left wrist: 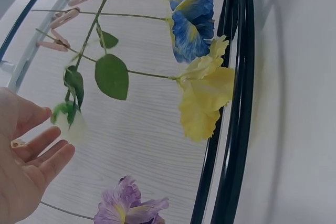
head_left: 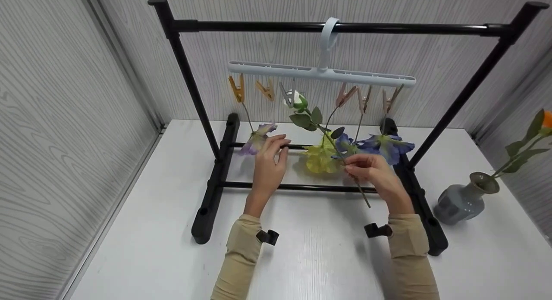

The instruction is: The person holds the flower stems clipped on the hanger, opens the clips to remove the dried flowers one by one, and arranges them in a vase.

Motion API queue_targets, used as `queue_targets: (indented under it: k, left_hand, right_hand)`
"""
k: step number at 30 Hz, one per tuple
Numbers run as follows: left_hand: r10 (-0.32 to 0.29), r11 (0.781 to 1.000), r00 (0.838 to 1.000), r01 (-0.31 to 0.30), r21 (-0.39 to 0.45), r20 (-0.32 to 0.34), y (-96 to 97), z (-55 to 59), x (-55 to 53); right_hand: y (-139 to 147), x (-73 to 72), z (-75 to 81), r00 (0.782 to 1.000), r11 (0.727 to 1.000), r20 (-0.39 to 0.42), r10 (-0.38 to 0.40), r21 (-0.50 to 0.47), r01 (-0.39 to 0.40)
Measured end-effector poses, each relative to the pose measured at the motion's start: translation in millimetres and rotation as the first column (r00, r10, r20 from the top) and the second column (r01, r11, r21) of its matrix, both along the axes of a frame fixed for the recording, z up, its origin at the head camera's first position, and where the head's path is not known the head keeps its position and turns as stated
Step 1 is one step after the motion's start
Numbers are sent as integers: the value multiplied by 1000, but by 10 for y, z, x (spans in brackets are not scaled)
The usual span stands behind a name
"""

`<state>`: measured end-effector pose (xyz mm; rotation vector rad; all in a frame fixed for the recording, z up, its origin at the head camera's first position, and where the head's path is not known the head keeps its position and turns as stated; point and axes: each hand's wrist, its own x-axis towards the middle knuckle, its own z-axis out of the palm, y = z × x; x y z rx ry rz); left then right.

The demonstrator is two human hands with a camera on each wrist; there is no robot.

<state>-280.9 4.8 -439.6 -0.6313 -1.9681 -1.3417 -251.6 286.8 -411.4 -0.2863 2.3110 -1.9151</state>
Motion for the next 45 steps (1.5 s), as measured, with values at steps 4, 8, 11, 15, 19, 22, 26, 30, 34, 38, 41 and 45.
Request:
queue_targets:
  k: [4, 8, 11, 15, 19, 22, 26, 30, 34, 38, 41, 45]
  left_hand:
    - [16, 1000, 1000, -16, -5, 6, -17, -10, -15]
    - [31, 999, 999, -31, -11, 7, -23, -22, -28]
    - [36, 999, 999, -36, -12, 5, -22, -26, -32]
    - [38, 999, 999, -38, -15, 7, -17, -28, -35]
    - [32, 999, 999, -31, -14, 18, -11, -39, -39]
    - [26, 1000, 999, -26, -14, 28, -7, -48, -44]
    - [16, 1000, 999, -16, -18, 49, -2, -49, -39]
    - [2, 1000, 998, -1, -15, 71, 3, -48, -30]
    - [-3, 1000, 997, 4, -15, 80, 12, -56, -29]
    - [4, 1000, 997, -2, -24, 82, 24, -65, -36]
    - [12, 999, 997, -9, -35, 76, 27, -65, -38]
    - [17, 999, 997, -14, -39, 79, 18, -66, -37]
  right_hand:
    - [158, 45, 45, 999, 997, -39, 19, 81, -16]
    - [281, 84, 87, 995, 989, -92, 41, 142, -27]
    - [351, 113, 115, 993, 987, -115, 38, 162, -18]
    - [434, 151, 145, 991, 988, -133, 26, 156, -5]
    - [525, 171, 155, 986, 991, -162, 24, 131, -3]
    - [598, 188, 152, 981, 992, -193, 21, 122, 3]
    - [685, 232, 153, 975, 994, -223, -17, 100, 40]
    - [754, 264, 150, 971, 998, -232, -56, 20, 62]
    - [791, 275, 141, 970, 990, -230, -83, -127, 55]
    - [837, 283, 131, 967, 966, -245, -73, -259, 7]
    - [892, 279, 119, 957, 945, -289, -35, -322, -62]
    - [955, 279, 109, 941, 901, -338, -13, -412, -136]
